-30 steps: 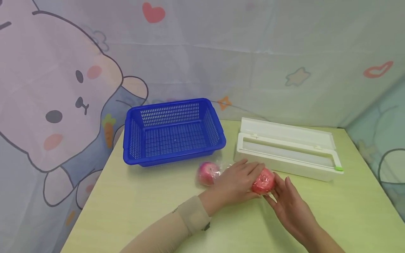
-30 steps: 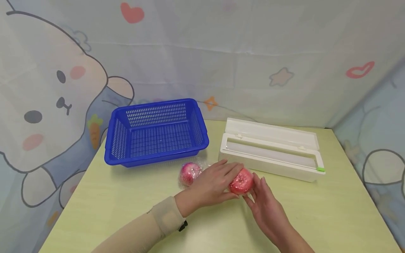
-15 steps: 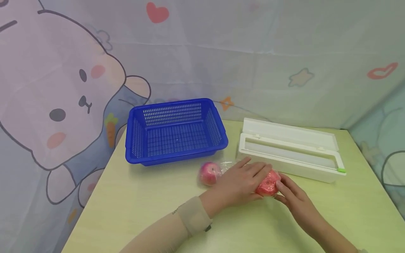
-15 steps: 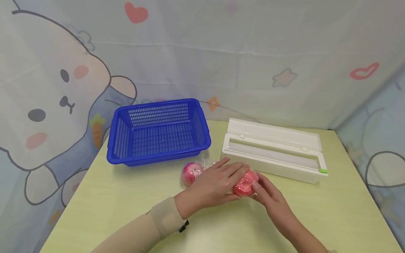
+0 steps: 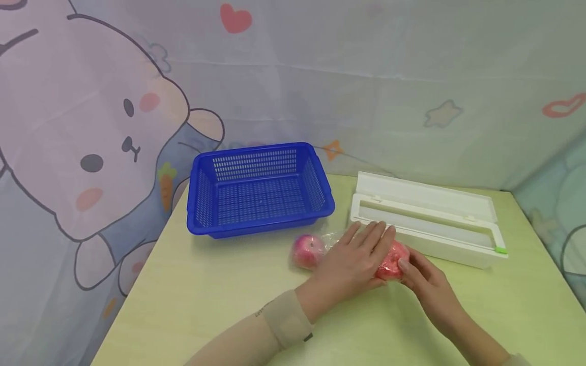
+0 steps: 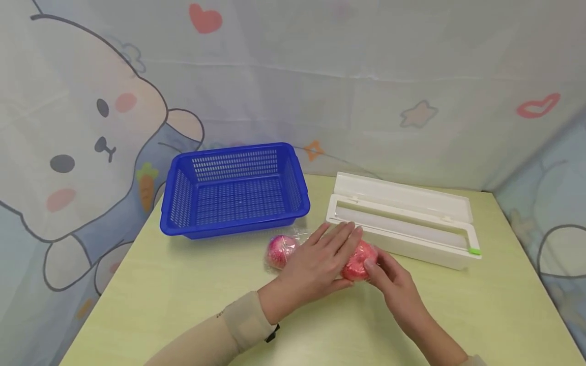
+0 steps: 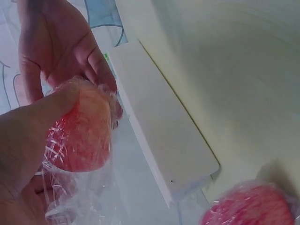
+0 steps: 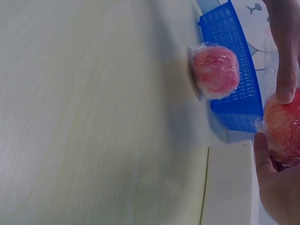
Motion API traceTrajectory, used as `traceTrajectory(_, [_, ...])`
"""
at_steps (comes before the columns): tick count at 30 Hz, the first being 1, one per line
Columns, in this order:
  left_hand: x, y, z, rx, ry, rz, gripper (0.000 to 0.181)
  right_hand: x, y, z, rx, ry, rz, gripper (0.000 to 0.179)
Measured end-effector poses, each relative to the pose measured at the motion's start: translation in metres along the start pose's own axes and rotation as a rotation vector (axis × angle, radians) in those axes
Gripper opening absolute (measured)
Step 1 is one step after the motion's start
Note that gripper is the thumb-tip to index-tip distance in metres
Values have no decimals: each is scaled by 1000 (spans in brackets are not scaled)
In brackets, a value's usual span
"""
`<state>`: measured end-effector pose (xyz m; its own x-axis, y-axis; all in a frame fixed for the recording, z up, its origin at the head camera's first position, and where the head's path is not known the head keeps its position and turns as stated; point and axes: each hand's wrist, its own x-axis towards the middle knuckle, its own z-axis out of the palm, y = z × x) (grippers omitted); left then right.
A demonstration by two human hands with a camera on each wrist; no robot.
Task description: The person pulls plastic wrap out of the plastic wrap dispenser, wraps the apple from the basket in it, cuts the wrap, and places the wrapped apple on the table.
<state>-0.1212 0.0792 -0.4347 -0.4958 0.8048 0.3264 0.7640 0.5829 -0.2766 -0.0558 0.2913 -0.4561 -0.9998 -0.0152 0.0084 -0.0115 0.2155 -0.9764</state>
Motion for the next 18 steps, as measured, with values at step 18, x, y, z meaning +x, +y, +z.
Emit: traceTrajectory(18, [-28,21,30,-259,219,-172,88,0,2,-6,299,12,-50,40])
